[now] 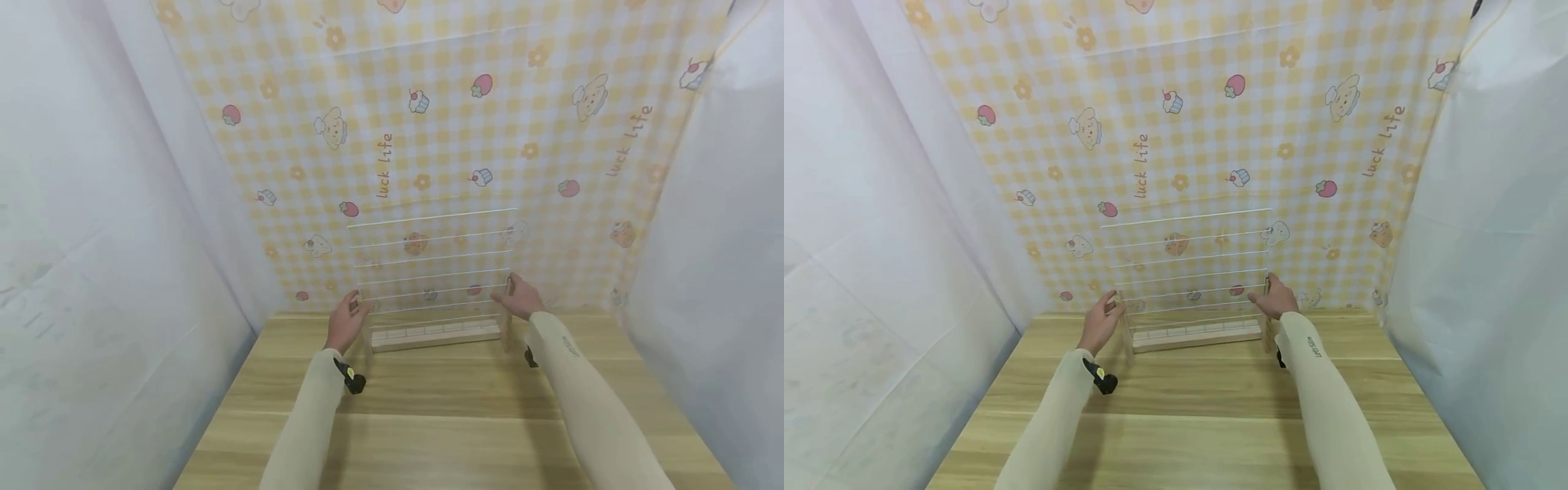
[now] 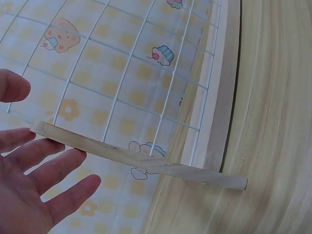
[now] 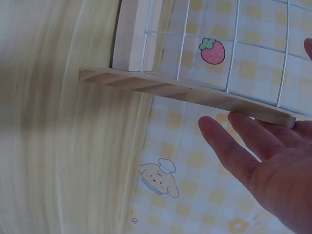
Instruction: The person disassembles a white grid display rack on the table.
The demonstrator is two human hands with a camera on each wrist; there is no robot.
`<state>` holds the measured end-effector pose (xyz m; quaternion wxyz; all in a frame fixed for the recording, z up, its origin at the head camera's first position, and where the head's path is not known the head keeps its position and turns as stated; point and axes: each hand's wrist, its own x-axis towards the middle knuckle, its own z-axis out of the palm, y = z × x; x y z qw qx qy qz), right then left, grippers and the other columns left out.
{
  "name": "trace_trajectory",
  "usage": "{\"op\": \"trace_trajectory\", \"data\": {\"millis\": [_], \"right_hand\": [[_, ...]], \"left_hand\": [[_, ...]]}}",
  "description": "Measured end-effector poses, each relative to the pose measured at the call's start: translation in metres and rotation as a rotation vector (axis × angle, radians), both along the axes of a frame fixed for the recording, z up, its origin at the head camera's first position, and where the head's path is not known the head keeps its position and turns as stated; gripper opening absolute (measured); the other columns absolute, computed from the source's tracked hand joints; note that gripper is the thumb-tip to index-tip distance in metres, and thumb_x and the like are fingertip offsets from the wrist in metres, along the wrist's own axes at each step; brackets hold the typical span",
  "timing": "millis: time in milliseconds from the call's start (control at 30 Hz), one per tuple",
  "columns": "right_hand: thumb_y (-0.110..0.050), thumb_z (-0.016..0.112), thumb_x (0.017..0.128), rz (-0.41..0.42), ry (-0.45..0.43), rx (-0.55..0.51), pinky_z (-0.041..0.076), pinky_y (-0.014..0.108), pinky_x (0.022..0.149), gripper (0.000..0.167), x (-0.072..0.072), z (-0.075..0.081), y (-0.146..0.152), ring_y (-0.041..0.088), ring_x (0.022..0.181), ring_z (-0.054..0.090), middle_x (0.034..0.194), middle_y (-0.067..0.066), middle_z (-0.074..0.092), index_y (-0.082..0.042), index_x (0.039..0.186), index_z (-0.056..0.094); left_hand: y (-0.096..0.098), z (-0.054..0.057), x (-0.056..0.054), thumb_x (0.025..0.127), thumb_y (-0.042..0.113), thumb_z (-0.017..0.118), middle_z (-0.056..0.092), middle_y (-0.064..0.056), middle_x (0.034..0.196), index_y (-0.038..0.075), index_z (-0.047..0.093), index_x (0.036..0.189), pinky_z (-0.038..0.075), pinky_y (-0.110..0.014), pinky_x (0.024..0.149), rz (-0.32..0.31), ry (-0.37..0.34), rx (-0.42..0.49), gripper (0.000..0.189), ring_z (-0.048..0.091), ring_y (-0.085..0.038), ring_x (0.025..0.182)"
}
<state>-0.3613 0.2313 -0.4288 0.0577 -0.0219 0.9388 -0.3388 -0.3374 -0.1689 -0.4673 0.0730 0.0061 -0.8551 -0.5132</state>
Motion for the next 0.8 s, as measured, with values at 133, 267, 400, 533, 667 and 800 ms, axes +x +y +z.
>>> {"op": "trace_trajectory", "data": {"millis": [133,267,400,533,667,800], "right_hand": [[-0.041,0.054,0.099,0.004,0.005,-0.047,0.029,0.066,0.120,0.091,0.000,-0.001,-0.008,0.057,0.144,0.026,0.159,0.040,0.018,0.009,0.156,0.003],[-0.038,0.060,0.095,0.015,0.054,-0.091,0.031,0.063,0.120,0.090,-0.004,-0.007,-0.015,0.056,0.143,0.030,0.157,0.041,0.021,0.012,0.152,0.010],[-0.035,0.061,0.095,0.020,0.062,-0.124,0.022,0.063,0.124,0.097,-0.007,-0.013,-0.018,0.055,0.149,0.018,0.162,0.037,0.008,0.010,0.155,-0.001],[-0.033,0.059,0.097,0.020,0.019,-0.179,0.013,0.064,0.126,0.102,-0.012,-0.016,-0.017,0.054,0.151,0.006,0.164,0.032,-0.006,0.004,0.156,-0.016],[-0.031,0.060,0.096,0.033,-0.014,-0.236,0.010,0.065,0.126,0.104,-0.017,-0.017,-0.017,0.054,0.152,0.003,0.165,0.030,-0.008,0.001,0.156,-0.018],[-0.029,0.062,0.094,0.069,-0.016,-0.227,0.016,0.068,0.123,0.100,-0.021,-0.017,-0.019,0.055,0.151,0.010,0.165,0.034,0.001,0.002,0.158,-0.009]], "left_hand": [[-0.002,-0.002,0.008,0.099,0.040,0.059,0.048,-0.020,0.153,0.012,0.040,0.153,0.050,-0.054,0.109,0.017,0.007,0.001,0.064,0.054,-0.039,0.137],[-0.001,-0.004,0.016,0.098,0.036,0.058,0.051,-0.023,0.150,0.013,0.041,0.153,0.052,-0.055,0.106,0.036,0.018,0.010,0.061,0.057,-0.041,0.132],[0.001,-0.005,0.025,0.097,0.032,0.059,0.055,-0.022,0.147,0.014,0.043,0.151,0.055,-0.054,0.103,0.062,0.029,0.015,0.059,0.062,-0.040,0.127],[0.004,-0.003,0.036,0.095,0.029,0.060,0.058,-0.024,0.142,0.011,0.047,0.149,0.057,-0.053,0.099,0.088,0.076,0.008,0.058,0.065,-0.041,0.122],[0.005,-0.003,0.046,0.094,0.029,0.060,0.060,-0.024,0.139,0.012,0.049,0.147,0.058,-0.052,0.096,0.121,0.092,0.010,0.057,0.067,-0.040,0.118],[0.004,-0.006,0.058,0.095,0.027,0.059,0.061,-0.024,0.138,0.012,0.050,0.146,0.059,-0.052,0.094,0.134,0.098,0.017,0.054,0.068,-0.041,0.115]]}}
